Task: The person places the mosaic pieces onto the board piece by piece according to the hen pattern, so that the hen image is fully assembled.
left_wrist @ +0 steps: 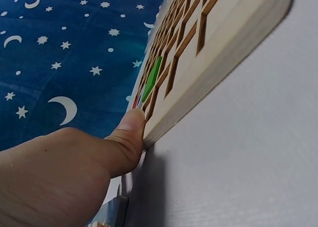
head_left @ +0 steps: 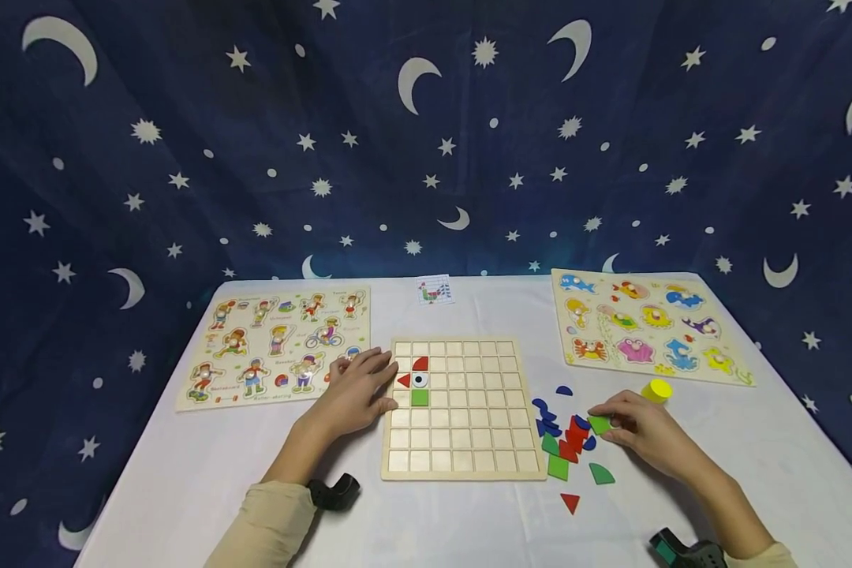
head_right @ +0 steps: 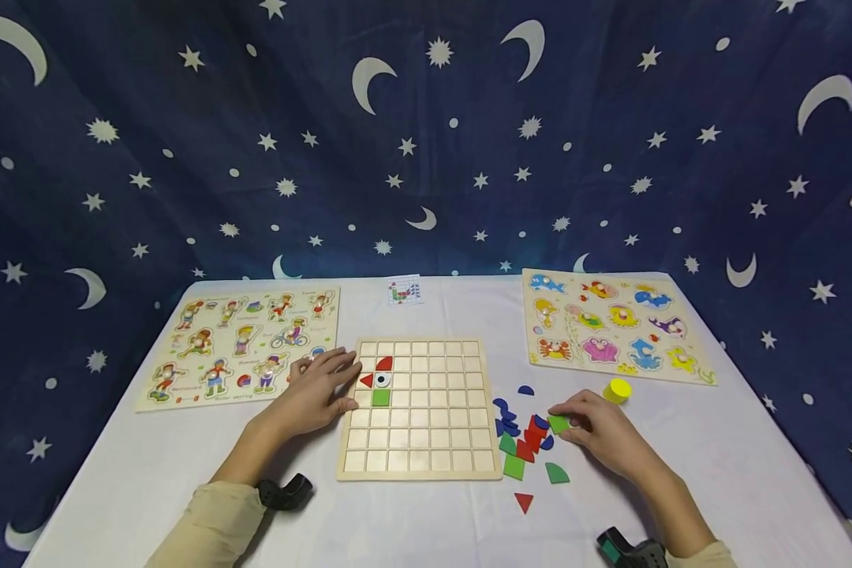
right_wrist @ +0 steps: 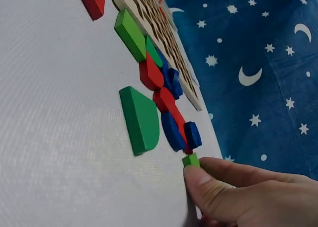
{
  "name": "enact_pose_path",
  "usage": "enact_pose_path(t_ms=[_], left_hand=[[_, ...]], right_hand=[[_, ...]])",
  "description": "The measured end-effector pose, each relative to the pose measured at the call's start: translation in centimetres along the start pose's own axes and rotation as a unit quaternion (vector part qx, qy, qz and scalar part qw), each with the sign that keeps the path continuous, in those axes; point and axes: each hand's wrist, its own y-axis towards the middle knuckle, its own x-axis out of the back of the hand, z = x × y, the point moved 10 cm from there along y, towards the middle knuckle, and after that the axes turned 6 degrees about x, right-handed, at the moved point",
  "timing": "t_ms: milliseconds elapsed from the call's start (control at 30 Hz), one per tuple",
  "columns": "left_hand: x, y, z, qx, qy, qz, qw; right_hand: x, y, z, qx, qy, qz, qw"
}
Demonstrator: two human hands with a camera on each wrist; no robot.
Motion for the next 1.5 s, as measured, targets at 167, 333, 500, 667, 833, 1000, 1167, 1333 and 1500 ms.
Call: enact_pose_path(t_ms=[167, 333, 500, 667, 833, 1000, 1167, 1333, 1500], left_hand=[[0.2, 0.3, 0.0, -0.005, -0.002, -0.002, 1.0], [0.4, 0.5, 0.1, -0.003, 0.003, -0.002, 1.0], [0.5, 0.7, 0.1, -0.006, 0.005, -0.003, 1.0], [0.4, 0.9, 0.0, -0.007, 0.005, 0.002, 1.0], [0.2, 0.9, 0.1, -0.003, 0.005, 0.008, 0.9999], [0.3, 0.8, 0.0, -0.003, 0.006, 0.006, 1.0], [0.2, 0.7, 0.0, -0.004, 0.0, 0.006, 1.0], [0.2, 0.5, -0.1, -0.005, -0.002, 0.003, 1.0], [0.2, 0.3, -0.1, -0.003, -0.006, 0.006, 1.0]], right_hand=[[0.4, 0.2, -0.1, 0.0, -0.008, -0.018, 1.0], [0.7, 0.7, 0.3, 0.011, -0.019, -0.025, 0.999], [0.9, 1.3, 0.9, 0.018, -0.025, -0.032, 0.999], [1.5, 2.2, 2.4, 0.025, -0.029, -0.045, 0.998], [1.1, 3.5, 5.3, 0.047, -0.007, -0.049, 0.998], [-0.6, 4.9, 9.3, 0.097, 0.021, -0.05, 0.994], [-2.8, 6.1, 13.5, 0.149, 0.049, -0.053, 0.986], [-5.3, 7.2, 16.9, 0.165, 0.056, -0.038, 0.984], [-7.2, 8.1, 19.2, 0.163, 0.06, -0.03, 0.984]])
